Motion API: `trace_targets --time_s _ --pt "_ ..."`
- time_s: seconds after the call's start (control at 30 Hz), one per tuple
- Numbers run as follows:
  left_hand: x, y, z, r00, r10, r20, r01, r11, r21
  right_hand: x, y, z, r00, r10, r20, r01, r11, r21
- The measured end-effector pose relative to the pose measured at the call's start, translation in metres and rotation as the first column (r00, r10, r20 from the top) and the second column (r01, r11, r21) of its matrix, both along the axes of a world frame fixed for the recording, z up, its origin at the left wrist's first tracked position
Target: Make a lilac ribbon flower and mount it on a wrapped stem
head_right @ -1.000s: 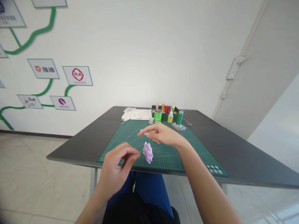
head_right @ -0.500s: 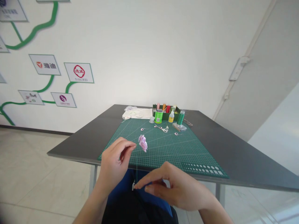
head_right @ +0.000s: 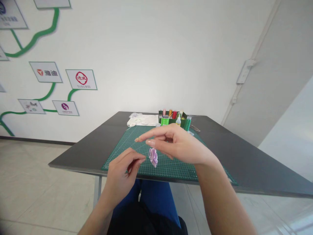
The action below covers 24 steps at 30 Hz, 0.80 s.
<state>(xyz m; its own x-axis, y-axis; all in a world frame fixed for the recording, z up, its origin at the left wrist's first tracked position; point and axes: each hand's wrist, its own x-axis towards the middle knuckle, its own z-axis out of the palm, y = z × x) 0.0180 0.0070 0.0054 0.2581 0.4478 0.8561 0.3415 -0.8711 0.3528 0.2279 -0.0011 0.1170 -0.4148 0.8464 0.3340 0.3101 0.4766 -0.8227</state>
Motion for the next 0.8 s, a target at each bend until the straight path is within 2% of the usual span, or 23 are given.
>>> trace_targets --time_s 0.1,0.23,0.4,0.53,0.63,0.7,0.8 --pt "0.0 0.0 0.001 1.0 -0.01 0.007 0.01 1.0 0.007 0.002 0.019 -0.001 0.994 0.082 0.077 -0.083 0.997 -0.001" --pt "-0.002 -0.002 0.003 1.0 -0.014 0.024 0.013 1.0 0.009 0.004 0.042 -0.011 0.994 0.061 0.089 -0.058 0.998 -0.027" --pt "-0.008 -0.003 0.006 0.997 0.023 0.073 -0.026 0.999 0.034 0.006 0.052 -0.051 0.993 0.075 0.093 -0.064 0.991 -0.117" --pt "-0.011 0.002 0.004 0.992 0.081 0.092 -0.084 0.996 0.033 0.011 0.03 -0.098 0.986 0.148 0.079 -0.126 0.964 -0.234" --pt "-0.011 0.006 0.002 0.992 0.098 0.079 -0.1 0.995 0.029 0.015 0.002 -0.124 0.982 0.166 -0.091 -0.188 0.907 -0.376" --pt "-0.011 0.008 0.001 0.992 0.104 0.067 -0.106 0.994 0.034 0.015 -0.017 -0.131 0.984 0.108 -0.143 -0.16 0.891 -0.425" --pt "-0.01 0.01 0.0 0.99 0.123 0.072 -0.126 0.991 0.044 0.01 -0.036 -0.128 0.988 0.064 -0.142 -0.125 0.872 -0.473"
